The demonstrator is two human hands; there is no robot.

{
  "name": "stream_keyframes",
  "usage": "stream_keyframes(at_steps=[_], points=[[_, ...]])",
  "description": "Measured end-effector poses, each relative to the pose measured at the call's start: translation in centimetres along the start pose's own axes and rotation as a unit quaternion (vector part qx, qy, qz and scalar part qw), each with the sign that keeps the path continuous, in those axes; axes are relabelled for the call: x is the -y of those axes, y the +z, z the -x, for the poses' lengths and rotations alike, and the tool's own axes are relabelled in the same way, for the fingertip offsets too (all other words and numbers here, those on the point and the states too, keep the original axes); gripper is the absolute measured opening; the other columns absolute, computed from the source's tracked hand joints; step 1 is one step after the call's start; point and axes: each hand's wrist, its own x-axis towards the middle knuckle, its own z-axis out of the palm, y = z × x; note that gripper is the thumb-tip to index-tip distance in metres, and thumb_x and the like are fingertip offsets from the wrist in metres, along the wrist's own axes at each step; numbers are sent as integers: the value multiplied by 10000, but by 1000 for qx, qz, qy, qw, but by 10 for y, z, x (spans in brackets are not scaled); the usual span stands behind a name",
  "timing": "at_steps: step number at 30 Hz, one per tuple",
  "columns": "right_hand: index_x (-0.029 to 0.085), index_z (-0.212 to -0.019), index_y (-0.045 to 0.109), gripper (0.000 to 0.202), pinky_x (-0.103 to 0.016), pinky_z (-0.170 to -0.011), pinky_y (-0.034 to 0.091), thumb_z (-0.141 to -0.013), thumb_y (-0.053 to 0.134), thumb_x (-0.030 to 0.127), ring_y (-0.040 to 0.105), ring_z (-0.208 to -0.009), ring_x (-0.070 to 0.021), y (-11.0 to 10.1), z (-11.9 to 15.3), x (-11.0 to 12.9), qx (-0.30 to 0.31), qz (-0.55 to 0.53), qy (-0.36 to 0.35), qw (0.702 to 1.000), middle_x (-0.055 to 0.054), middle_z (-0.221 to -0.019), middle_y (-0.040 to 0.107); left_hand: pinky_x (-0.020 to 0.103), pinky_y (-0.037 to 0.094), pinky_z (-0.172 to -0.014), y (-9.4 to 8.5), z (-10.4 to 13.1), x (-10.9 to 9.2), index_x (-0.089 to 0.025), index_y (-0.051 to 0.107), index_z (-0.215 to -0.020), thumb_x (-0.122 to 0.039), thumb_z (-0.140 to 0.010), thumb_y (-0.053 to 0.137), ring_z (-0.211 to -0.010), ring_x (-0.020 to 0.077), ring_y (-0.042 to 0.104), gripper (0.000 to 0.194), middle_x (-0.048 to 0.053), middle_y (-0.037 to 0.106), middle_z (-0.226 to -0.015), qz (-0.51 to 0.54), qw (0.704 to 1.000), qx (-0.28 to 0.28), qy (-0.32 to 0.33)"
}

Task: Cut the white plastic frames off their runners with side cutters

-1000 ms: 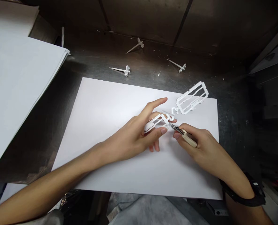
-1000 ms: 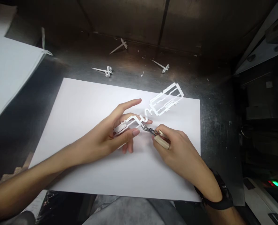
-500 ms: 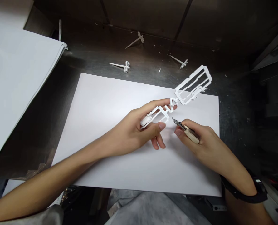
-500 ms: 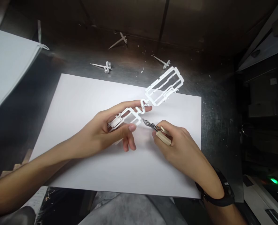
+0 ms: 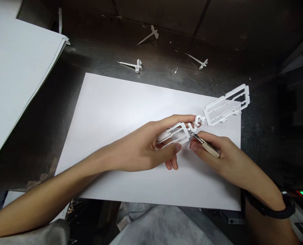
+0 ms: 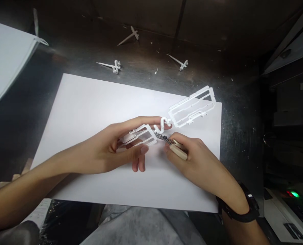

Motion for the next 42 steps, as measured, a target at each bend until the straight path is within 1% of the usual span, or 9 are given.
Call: stream_keyframes(at_steps=[4, 8, 14, 18, 26, 32, 38, 40, 42], points=[[224, -992, 704, 373, -337, -695, 445, -1156, 607, 545, 601, -881, -287, -1, 0, 1, 26, -29, 7, 999, -50, -912, 655, 303, 634, -665, 2, 0, -4, -292, 478, -1685, -248, -1142, 588, -741, 209, 779, 556, 12, 785, -912, 18, 1000, -5, -10], [220, -957, 683, 428, -343, -701, 449, -1157, 592, 587, 597, -887, -294, -2, 1, 1, 43, -26, 11, 999, -55, -893, 641, 307, 643, -651, 2, 1, -5, -294, 502, -1669, -244, -1136, 591, -727, 211, 779, 543, 14, 786, -913, 22, 1000, -1, -14], [219, -978, 664, 363, -356, -745, 413, -1180, 549, 499, 547, -841, -238, 1, 1, 3, 55, 4, 3, 998, -17, -906, 616, 304, 661, -645, 1, 1, -4, -311, 515, -1656, -246, -1135, 581, -762, 225, 791, 529, 22, 786, -941, 7, 1000, 3, -22], [213, -902, 590, 367, -349, -638, 336, -1166, 531, 461, 420, -685, -183, 5, 2, 6, 42, 26, 6, 999, 25, -754, 484, 294, 663, -619, 0, 0, -3, -295, 543, -1639, -264, -1132, 588, -748, 225, 791, 510, 30, 783, -936, -4, 1000, 0, -23], [201, -805, 509, 537, -342, -572, 278, -1205, 499, 560, 346, -612, -156, 13, -1, 7, 2, 26, 4, 1000, 40, -670, 412, 275, 670, -617, -1, -1, -4, -286, 561, -1626, -217, -1119, 591, -765, 215, 804, 512, 48, 777, -1058, -2, 1000, 0, -12], [187, -752, 406, 609, -335, -535, 234, -1194, 529, 587, 308, -576, -138, 17, -2, 2, -17, 29, -1, 999, 43, -627, 374, 229, 652, -623, -5, -3, -2, -260, 491, -1668, -145, -1084, 622, -749, 200, 799, 610, 0, 763, -830, -1, 999, 12, -33], [190, -788, 448, 607, -322, -552, 265, -1188, 550, 634, 322, -621, -147, 5, 5, 2, 8, 14, 9, 1000, 35, -692, 367, 246, 653, -635, -7, -4, 3, -280, 529, -1630, -209, -1095, 632, -757, 206, 795, 550, 9, 765, -873, 6, 999, -3, -42], [195, -793, 470, 586, -317, -547, 271, -1182, 594, 615, 340, -621, -150, -4, 12, 3, -19, -21, -6, 1000, 30, -709, 383, 239, 639, -630, -9, -4, 2, -287, 527, -1628, -249, -1106, 632, -721, 193, 776, 534, 1, 762, -838, -4, 999, -8, -40], [209, -849, 592, 462, -312, -555, 300, -1175, 653, 530, 390, -622, -155, -12, 16, 4, -116, -46, -44, 991, 23, -749, 472, 215, 604, -605, -11, -3, 0, -304, 546, -1610, -259, -1107, 628, -675, 171, 744, 512, -13, 749, -793, -22, 999, 1, -47]])
